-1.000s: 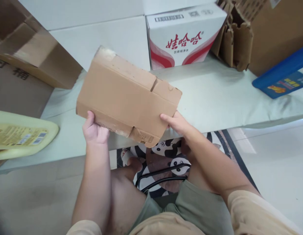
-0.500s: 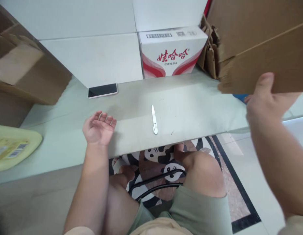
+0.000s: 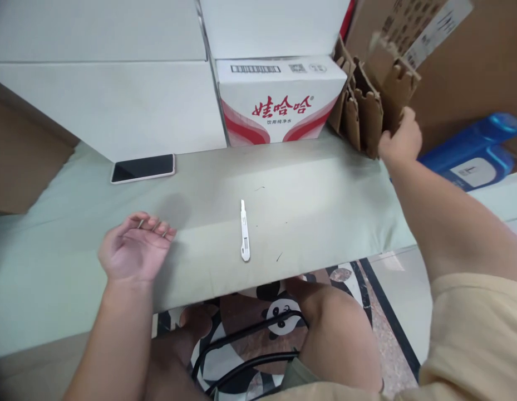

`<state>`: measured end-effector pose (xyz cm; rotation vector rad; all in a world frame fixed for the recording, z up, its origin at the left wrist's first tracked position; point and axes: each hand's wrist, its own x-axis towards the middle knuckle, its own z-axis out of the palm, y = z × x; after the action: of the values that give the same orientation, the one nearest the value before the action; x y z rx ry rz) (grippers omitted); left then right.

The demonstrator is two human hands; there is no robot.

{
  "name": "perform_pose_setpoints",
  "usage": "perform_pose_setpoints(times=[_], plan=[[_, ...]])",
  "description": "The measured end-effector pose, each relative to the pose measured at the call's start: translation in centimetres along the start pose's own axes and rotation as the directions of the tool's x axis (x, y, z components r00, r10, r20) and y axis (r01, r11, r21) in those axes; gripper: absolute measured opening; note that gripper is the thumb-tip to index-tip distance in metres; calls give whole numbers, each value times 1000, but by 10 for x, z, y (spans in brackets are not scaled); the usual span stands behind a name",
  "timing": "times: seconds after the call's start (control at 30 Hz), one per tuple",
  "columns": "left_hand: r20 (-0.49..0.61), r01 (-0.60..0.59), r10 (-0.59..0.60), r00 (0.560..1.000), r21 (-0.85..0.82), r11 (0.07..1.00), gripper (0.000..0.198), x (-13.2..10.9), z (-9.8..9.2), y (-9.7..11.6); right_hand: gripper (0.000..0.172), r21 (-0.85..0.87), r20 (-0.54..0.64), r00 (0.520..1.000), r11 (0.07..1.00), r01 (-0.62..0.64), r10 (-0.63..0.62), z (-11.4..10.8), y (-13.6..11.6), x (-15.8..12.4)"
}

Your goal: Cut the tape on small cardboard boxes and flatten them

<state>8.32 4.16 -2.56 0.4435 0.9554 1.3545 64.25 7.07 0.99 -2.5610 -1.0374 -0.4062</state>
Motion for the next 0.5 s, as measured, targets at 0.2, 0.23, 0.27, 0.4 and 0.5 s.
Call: perform_pose_setpoints(times=[0.2, 0.23, 0.27, 0.4, 0.5], plan=[[34, 1, -2, 999, 13, 1000, 24, 6, 1, -3, 101, 24, 59, 988, 989, -143, 141, 28, -43, -20], [36, 2, -3, 999, 16, 1000, 25, 6, 0, -4, 102, 39, 38, 988, 988, -150, 149, 34, -49, -18], [35, 2, -3, 999, 20, 1000, 25, 7, -2, -4, 103, 70, 18, 986, 983, -168, 167, 40, -54, -16], [32, 0, -1, 999, 24, 1000, 25, 10, -4, -5, 65, 254, -4, 967, 936, -244, 253, 63, -61, 9], [44, 1, -1, 999, 21, 1000, 22, 12, -4, -3, 28, 281, -75, 973, 941, -190, 219, 79, -51, 43]])
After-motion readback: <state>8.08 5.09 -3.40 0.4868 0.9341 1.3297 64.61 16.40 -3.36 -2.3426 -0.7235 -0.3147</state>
